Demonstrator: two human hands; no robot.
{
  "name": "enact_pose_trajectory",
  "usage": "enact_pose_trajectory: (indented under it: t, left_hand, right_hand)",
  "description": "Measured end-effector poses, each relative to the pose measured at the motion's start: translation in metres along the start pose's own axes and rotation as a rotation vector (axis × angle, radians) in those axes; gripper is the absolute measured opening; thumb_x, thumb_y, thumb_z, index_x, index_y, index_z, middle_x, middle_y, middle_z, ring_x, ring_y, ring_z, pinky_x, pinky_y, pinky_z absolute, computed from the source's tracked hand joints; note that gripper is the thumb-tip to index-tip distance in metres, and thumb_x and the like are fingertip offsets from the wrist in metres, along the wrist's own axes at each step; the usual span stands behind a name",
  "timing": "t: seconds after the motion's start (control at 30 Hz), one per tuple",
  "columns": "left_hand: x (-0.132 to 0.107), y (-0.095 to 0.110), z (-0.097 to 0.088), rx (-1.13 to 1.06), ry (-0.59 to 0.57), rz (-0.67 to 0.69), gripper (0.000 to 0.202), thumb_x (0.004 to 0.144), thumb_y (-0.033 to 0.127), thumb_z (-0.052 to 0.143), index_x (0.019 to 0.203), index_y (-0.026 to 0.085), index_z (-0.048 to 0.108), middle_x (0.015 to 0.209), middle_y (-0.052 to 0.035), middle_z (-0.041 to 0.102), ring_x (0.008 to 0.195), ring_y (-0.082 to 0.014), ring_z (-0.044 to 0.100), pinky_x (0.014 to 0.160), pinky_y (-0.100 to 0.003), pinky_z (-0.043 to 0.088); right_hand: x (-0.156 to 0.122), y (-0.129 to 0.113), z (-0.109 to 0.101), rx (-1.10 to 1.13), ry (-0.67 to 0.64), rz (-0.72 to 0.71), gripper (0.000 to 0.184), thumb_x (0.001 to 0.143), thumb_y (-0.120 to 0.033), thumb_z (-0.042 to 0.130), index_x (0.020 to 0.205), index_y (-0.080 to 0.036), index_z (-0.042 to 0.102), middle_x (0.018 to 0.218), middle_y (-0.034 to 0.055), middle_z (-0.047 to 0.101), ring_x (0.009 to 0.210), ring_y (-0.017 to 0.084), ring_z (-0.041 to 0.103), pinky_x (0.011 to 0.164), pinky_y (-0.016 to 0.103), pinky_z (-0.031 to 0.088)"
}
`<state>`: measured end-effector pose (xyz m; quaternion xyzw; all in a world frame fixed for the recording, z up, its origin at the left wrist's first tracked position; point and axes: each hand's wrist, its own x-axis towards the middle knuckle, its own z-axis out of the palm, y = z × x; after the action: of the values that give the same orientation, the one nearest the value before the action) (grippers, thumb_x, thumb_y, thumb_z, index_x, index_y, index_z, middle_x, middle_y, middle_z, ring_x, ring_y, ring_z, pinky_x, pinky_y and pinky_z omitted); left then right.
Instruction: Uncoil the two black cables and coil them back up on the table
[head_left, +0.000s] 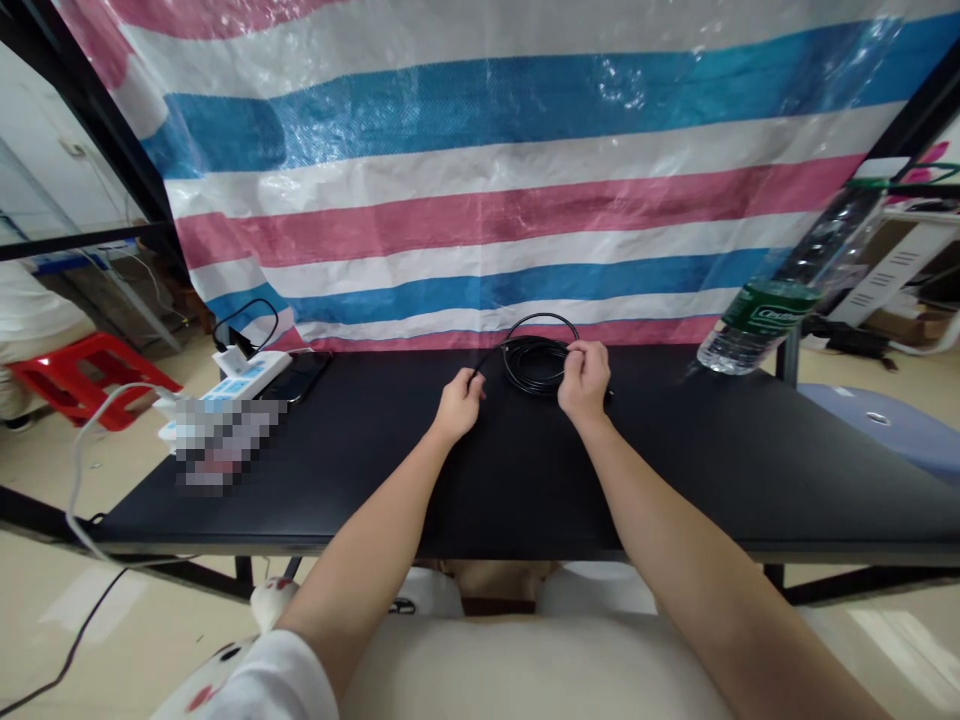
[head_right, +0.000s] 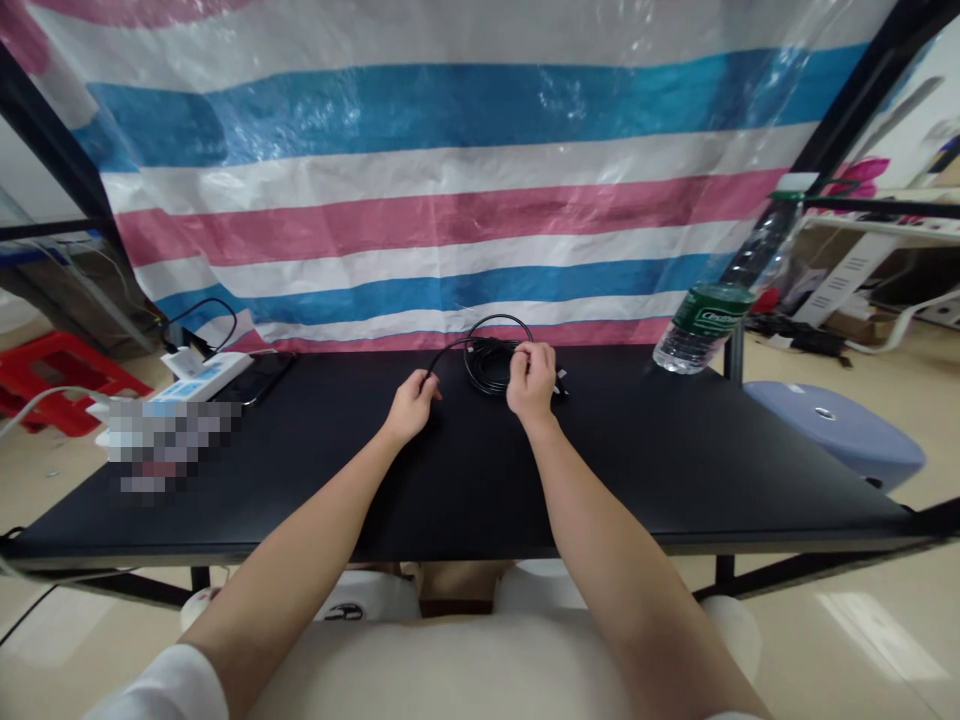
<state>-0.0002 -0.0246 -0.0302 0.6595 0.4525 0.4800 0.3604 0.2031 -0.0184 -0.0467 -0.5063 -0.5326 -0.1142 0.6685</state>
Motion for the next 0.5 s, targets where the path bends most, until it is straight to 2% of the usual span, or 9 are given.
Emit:
enact_pose_trajectory:
  t: [0.07,0.13,0.2,0.27,0.37,0.43,0.5]
  left_hand:
    - [0.005,0.0,-0.005,-0.166,0.158,-0.084,0.032,0.087,0.032,0.055,0.058,0.021,0.045,0.049,0.0056,0.045,0.049,-0.0095,0.046,0.057,-0.024,0.043]
    - [0.01,0.0,-0.014,-0.369,0.279,-0.149,0.042,0.088,0.042,0.053,0.055,0.022,0.037,0.044,0.0077,0.033,0.042,-0.0081,0.038,0.051,-0.022,0.039]
    - [0.015,0.0,-0.026,-0.564,0.353,-0.202,0.047,0.088,0.049,0.052,0.054,0.022,0.033,0.043,0.0088,0.026,0.038,-0.0075,0.032,0.045,-0.022,0.037]
    - [0.019,-0.001,-0.037,-0.728,0.413,-0.265,0.05,0.088,0.053,0.05,0.054,0.023,0.03,0.043,0.0093,0.022,0.036,-0.0073,0.028,0.042,-0.021,0.034]
    - [0.022,-0.002,-0.054,-0.924,0.475,-0.334,0.05,0.089,0.052,0.049,0.055,0.023,0.027,0.044,0.0101,0.017,0.035,-0.0069,0.023,0.04,-0.021,0.032]
    - [0.023,-0.003,-0.062,-1.005,0.529,-0.349,0.048,0.092,0.05,0.045,0.057,0.022,0.027,0.045,0.0104,0.015,0.035,-0.0066,0.021,0.04,-0.02,0.031]
    - [0.023,-0.004,-0.07,-1.045,0.596,-0.35,0.045,0.094,0.048,0.041,0.059,0.022,0.029,0.045,0.0105,0.015,0.035,-0.0065,0.022,0.04,-0.019,0.032]
  right_hand:
    - [0.006,0.005,-0.009,-0.048,0.066,0.097,0.039,0.092,-0.039,0.024,0.072,-0.023,0.054,0.076,0.0063,0.056,0.08,0.022,0.054,0.083,0.042,0.045]
    - [0.012,0.014,-0.02,-0.166,0.106,0.265,0.04,0.09,-0.034,0.025,0.068,-0.022,0.056,0.074,0.0078,0.059,0.081,0.023,0.055,0.085,0.043,0.044]
    - [0.017,0.023,-0.029,-0.314,0.026,0.424,0.029,0.083,-0.031,0.038,0.066,-0.021,0.059,0.074,0.0089,0.062,0.083,0.025,0.057,0.086,0.044,0.043]
    - [0.019,0.029,-0.033,-0.425,-0.141,0.541,0.018,0.076,-0.029,0.05,0.067,-0.02,0.063,0.075,0.0096,0.065,0.085,0.027,0.058,0.086,0.045,0.044]
    - [0.018,0.029,-0.033,-0.507,-0.358,0.599,0.015,0.07,-0.027,0.056,0.073,-0.02,0.069,0.079,0.0108,0.068,0.09,0.03,0.06,0.084,0.044,0.045]
    - [0.017,0.027,-0.032,-0.532,-0.406,0.585,0.015,0.067,-0.025,0.059,0.075,-0.02,0.07,0.083,0.0108,0.069,0.093,0.031,0.059,0.085,0.044,0.045]
    - [0.016,0.026,-0.03,-0.532,-0.401,0.572,0.014,0.061,-0.023,0.061,0.073,-0.021,0.068,0.084,0.0104,0.068,0.095,0.031,0.059,0.086,0.044,0.045]
